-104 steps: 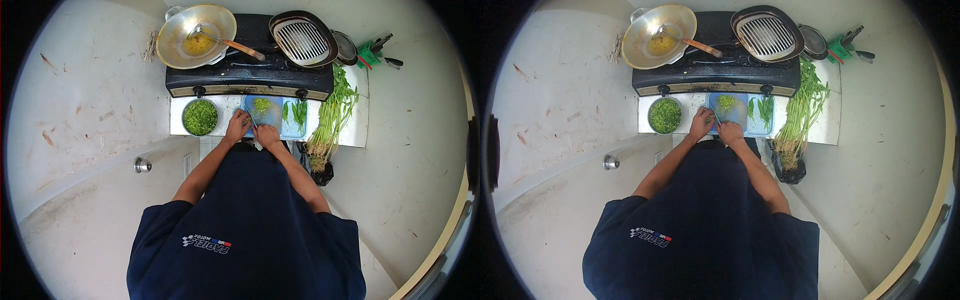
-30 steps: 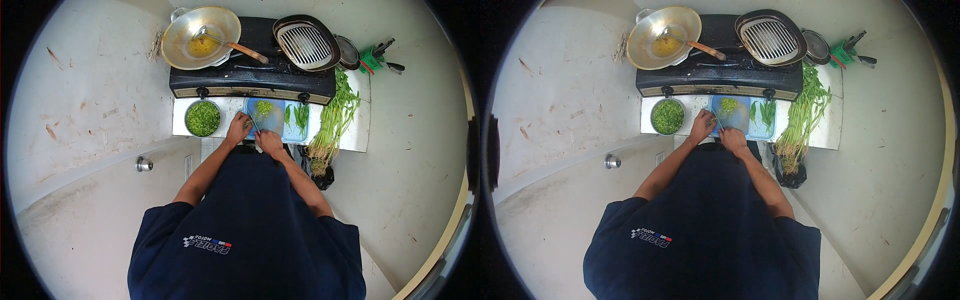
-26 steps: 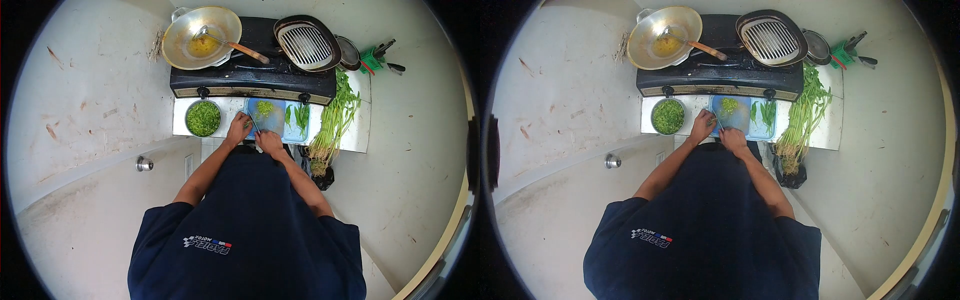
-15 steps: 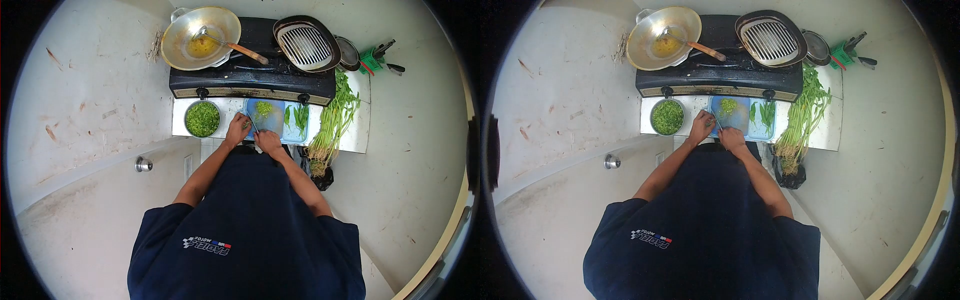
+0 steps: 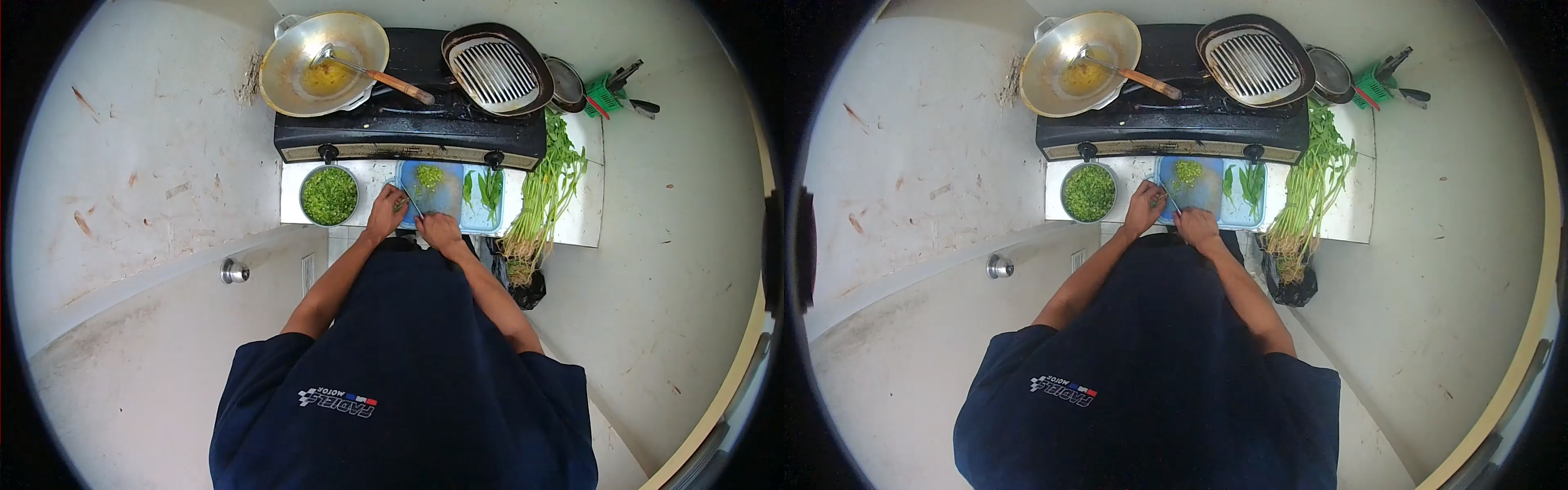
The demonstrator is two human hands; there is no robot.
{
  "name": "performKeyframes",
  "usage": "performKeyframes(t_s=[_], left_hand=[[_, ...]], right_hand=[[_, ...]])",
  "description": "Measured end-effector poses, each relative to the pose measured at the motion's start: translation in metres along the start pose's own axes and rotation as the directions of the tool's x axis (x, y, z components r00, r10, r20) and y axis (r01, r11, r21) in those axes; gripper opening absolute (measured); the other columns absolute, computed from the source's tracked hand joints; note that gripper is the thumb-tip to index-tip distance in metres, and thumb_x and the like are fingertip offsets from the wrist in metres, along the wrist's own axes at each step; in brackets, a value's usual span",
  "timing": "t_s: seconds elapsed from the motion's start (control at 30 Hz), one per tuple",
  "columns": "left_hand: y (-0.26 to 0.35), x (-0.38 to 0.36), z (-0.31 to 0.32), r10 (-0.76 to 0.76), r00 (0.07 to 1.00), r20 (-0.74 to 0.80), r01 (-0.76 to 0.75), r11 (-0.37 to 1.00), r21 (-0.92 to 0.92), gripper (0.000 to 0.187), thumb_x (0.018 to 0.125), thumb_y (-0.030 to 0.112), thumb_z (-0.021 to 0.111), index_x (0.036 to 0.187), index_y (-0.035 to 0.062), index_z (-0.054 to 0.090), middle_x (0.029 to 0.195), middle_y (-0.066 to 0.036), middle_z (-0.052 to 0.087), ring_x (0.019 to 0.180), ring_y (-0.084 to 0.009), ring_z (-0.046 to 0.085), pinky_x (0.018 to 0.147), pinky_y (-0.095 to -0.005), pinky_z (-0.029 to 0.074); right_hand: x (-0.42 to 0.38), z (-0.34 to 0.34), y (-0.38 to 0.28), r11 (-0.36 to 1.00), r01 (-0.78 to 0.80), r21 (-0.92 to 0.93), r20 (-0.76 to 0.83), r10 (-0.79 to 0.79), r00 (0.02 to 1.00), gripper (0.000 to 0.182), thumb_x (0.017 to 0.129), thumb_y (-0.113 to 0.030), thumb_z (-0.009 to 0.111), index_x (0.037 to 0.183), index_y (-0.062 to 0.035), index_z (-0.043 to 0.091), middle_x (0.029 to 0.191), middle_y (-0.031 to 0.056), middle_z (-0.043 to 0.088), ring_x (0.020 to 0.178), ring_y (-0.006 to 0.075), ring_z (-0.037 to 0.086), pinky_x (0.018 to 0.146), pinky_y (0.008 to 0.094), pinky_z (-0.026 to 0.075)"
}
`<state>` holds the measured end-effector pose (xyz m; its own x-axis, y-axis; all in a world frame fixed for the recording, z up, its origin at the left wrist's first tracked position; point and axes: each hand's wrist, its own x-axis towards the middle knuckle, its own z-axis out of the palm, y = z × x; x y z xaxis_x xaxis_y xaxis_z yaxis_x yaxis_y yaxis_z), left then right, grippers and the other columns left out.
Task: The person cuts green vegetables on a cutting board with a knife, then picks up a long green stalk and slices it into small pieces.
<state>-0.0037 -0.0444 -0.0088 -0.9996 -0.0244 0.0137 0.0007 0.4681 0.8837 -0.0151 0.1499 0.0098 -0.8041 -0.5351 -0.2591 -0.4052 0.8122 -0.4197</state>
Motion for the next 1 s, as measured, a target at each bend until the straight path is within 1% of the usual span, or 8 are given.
performKeyframes(t_s=[0.03,0.07,0.13,0.33,0.47,0.73,0.87,1.0], left_hand=[[0.0,0.0,0.0,-0.004,1.0,0.015,0.004,1.0,0.005,0.015,0.087,0.002,0.07,0.101,-0.0026,0.069,0.099,-0.017,0.059,0.091,-0.0346,0.063,0.082,-0.0434,0.054],[-0.001,0.0,0.0,0.066,0.998,0.008,-0.067,0.995,0.078,0.016,0.087,0.002,0.07,0.102,-0.0023,0.068,0.102,-0.017,0.059,0.094,-0.0354,0.062,0.085,-0.0438,0.053],[0.0,0.001,-0.003,0.204,0.979,0.006,-0.201,0.954,0.222,0.018,0.088,0.003,0.069,0.105,-0.0017,0.068,0.106,-0.018,0.06,0.1,-0.037,0.061,0.089,-0.0444,0.052],[0.009,0.008,0.0,0.168,0.985,0.049,-0.175,0.943,0.283,0.018,0.091,0.004,0.067,0.108,-0.0001,0.066,0.102,-0.018,0.058,0.101,-0.0396,0.056,0.09,-0.0476,0.049],[0.01,0.014,0.004,0.152,0.988,0.035,-0.156,0.953,0.261,0.016,0.093,0.005,0.066,0.109,0.0001,0.066,0.102,-0.02,0.057,0.1,-0.0403,0.057,0.089,-0.048,0.05],[0.003,0.013,0.006,0.119,0.993,0.002,-0.119,0.985,0.127,0.014,0.092,0.004,0.068,0.105,-0.0018,0.068,0.098,-0.021,0.06,0.096,-0.0408,0.06,0.086,-0.0483,0.051],[0.002,0.013,0.006,0.12,0.993,-0.014,-0.117,0.985,0.127,0.016,0.091,0.004,0.07,0.105,-0.0028,0.068,0.099,-0.021,0.062,0.095,-0.041,0.062,0.086,-0.0472,0.051],[0.005,0.012,0.004,0.129,0.992,0.0,-0.128,0.983,0.129,0.015,0.09,0.003,0.068,0.105,-0.0029,0.068,0.101,-0.02,0.061,0.097,-0.0412,0.061,0.087,-0.0483,0.051]], right_hand=[[-0.005,-0.003,0.002,1.0,-0.027,-0.011,0.034,0.027,0.999,0.052,0.104,-0.042,0.052,0.082,-0.0015,0.074,0.079,0.0222,0.073,0.076,0.041,0.073,0.073,0.0504,0.058],[-0.009,-0.007,0.003,0.998,-0.053,-0.023,0.069,0.054,0.996,0.051,0.104,-0.043,0.052,0.084,-0.0018,0.074,0.08,0.0225,0.073,0.077,0.0412,0.073,0.074,0.0506,0.058],[-0.013,-0.009,0.012,0.994,-0.104,-0.023,0.05,0.105,0.993,0.049,0.104,-0.044,0.052,0.088,-0.0027,0.075,0.082,0.0236,0.073,0.079,0.0422,0.073,0.075,0.0511,0.058],[-0.007,-0.018,0.018,0.984,-0.174,0.034,0.031,0.173,0.984,0.046,0.104,-0.044,0.052,0.094,-0.0043,0.074,0.085,0.0247,0.073,0.082,0.0447,0.071,0.077,0.0525,0.058],[-0.004,-0.016,0.014,0.981,-0.192,0.019,0.027,0.192,0.981,0.045,0.104,-0.043,0.053,0.095,-0.004,0.074,0.084,0.0243,0.072,0.081,0.0448,0.071,0.076,0.0532,0.057],[-0.006,-0.02,0.006,0.991,-0.103,0.08,0.019,0.102,0.995,0.044,0.104,-0.041,0.053,0.095,-0.0026,0.071,0.08,0.0253,0.071,0.079,0.0465,0.07,0.075,0.0548,0.057],[-0.005,-0.023,0.001,0.987,-0.138,0.077,0.03,0.136,0.99,0.047,0.103,-0.043,0.053,0.091,-0.0029,0.075,0.083,0.0258,0.073,0.081,0.0454,0.072,0.078,0.0535,0.058],[-0.005,-0.024,0.002,0.99,-0.125,0.07,0.079,0.12,0.99,0.044,0.104,-0.041,0.052,0.096,-0.0028,0.071,0.081,0.0272,0.071,0.08,0.0471,0.07,0.076,0.0549,0.057]])
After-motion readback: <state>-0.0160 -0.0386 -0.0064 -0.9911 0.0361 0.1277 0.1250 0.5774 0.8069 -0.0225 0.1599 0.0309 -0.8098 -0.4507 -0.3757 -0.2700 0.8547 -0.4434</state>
